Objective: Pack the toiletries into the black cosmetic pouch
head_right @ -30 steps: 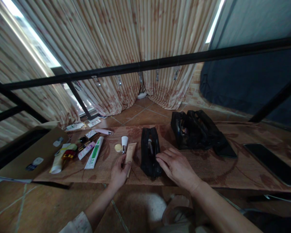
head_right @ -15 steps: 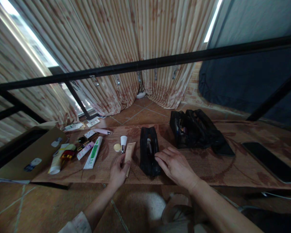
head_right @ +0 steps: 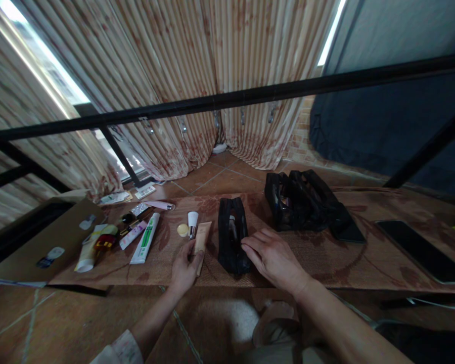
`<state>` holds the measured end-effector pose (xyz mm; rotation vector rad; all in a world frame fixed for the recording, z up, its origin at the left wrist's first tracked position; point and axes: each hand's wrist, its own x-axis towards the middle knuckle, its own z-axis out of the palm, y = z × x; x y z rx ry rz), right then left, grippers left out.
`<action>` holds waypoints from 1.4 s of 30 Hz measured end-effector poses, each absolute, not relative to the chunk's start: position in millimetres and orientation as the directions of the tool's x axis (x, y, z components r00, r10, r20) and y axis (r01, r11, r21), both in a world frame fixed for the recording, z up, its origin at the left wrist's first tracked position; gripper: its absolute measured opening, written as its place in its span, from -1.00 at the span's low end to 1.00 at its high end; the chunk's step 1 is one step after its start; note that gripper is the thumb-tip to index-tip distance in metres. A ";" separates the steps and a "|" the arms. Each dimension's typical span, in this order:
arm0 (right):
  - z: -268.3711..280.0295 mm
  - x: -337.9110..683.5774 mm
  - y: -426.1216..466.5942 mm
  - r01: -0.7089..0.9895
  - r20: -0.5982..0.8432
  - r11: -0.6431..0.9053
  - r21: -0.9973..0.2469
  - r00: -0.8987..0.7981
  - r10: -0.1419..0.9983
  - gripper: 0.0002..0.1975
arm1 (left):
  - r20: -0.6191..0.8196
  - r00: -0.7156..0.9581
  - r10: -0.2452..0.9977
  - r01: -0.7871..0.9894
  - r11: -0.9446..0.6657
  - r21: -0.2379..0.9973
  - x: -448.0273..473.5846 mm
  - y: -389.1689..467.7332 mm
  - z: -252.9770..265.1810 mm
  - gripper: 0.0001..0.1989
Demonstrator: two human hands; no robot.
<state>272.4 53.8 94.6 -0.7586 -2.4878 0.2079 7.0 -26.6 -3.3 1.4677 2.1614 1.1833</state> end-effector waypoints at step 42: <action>95.0 272.8 53.7 0.524 0.443 0.805 -0.279 -0.673 0.592 -0.74 | 0.316 -0.558 0.767 0.556 0.063 0.829 -62.3 16.4 0.7 -0.45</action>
